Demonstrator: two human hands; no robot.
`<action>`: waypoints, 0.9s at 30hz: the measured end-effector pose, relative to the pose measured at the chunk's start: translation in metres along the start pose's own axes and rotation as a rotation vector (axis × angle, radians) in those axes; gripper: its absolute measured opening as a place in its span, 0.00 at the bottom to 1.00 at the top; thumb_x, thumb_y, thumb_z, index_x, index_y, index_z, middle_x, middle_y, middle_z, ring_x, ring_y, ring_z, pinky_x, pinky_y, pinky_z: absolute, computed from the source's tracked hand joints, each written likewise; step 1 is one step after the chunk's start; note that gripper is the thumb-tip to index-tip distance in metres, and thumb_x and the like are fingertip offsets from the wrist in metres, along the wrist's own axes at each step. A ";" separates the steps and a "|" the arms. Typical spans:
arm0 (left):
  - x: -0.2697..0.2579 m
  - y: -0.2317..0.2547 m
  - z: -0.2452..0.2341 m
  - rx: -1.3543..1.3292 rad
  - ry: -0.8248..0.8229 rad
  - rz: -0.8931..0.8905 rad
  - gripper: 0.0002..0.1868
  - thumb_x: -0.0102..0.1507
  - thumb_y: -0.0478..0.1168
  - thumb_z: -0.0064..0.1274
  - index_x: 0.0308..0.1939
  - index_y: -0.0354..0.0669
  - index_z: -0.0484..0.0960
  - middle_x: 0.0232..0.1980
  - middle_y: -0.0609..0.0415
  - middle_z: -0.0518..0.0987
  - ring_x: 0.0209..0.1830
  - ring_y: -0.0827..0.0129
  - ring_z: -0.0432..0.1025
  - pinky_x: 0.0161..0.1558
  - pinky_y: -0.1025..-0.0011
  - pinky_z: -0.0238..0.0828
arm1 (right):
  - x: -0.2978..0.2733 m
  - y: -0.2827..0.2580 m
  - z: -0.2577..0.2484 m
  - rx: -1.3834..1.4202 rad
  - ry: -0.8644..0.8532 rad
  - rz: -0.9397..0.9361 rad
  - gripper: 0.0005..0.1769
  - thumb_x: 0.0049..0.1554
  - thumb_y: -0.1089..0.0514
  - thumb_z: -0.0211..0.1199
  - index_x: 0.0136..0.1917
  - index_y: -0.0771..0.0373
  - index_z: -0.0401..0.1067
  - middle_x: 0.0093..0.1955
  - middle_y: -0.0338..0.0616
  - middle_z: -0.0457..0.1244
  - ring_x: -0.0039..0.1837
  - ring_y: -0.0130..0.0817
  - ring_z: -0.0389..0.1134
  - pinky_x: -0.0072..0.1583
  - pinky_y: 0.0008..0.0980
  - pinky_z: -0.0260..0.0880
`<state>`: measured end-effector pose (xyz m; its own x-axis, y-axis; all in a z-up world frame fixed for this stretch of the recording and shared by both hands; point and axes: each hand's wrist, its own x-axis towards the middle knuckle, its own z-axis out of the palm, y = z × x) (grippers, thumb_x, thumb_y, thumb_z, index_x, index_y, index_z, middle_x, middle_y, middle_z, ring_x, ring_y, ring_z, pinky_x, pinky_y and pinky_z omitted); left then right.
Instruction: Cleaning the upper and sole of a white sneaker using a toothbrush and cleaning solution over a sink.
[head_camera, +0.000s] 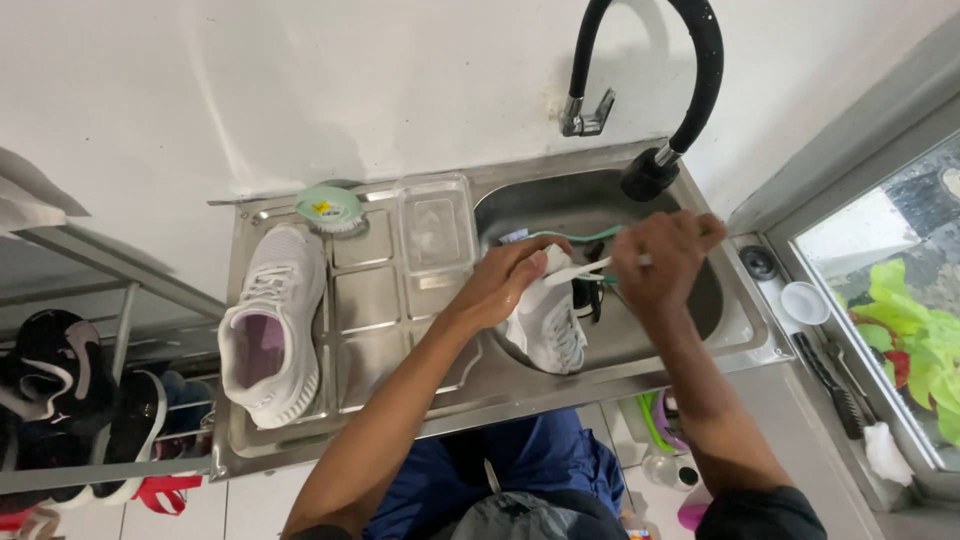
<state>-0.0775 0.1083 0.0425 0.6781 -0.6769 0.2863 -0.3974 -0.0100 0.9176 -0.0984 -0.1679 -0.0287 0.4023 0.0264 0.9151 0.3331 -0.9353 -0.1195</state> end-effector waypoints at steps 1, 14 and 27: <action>-0.002 0.001 -0.002 0.002 0.000 0.000 0.30 0.70 0.63 0.29 0.64 0.57 0.78 0.57 0.46 0.82 0.60 0.49 0.75 0.63 0.50 0.68 | 0.001 -0.011 0.000 0.001 0.002 0.000 0.18 0.65 0.53 0.59 0.32 0.51 0.66 0.30 0.31 0.54 0.41 0.34 0.57 0.60 0.46 0.47; -0.005 -0.001 -0.003 -0.028 -0.002 0.055 0.31 0.71 0.61 0.27 0.63 0.51 0.78 0.54 0.39 0.82 0.57 0.43 0.75 0.60 0.49 0.69 | -0.010 0.010 0.012 0.025 0.045 -0.020 0.16 0.60 0.56 0.60 0.31 0.53 0.65 0.31 0.36 0.55 0.42 0.40 0.57 0.63 0.49 0.46; -0.006 0.003 -0.005 -0.045 -0.007 0.030 0.32 0.71 0.61 0.24 0.62 0.50 0.78 0.52 0.39 0.82 0.54 0.43 0.76 0.58 0.49 0.70 | 0.004 0.006 -0.002 0.056 -0.010 0.005 0.20 0.64 0.58 0.61 0.31 0.54 0.61 0.30 0.34 0.51 0.41 0.38 0.54 0.60 0.46 0.45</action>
<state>-0.0794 0.1164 0.0445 0.6621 -0.6812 0.3123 -0.3890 0.0437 0.9202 -0.0960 -0.1736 -0.0248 0.4124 0.0256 0.9106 0.3784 -0.9141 -0.1457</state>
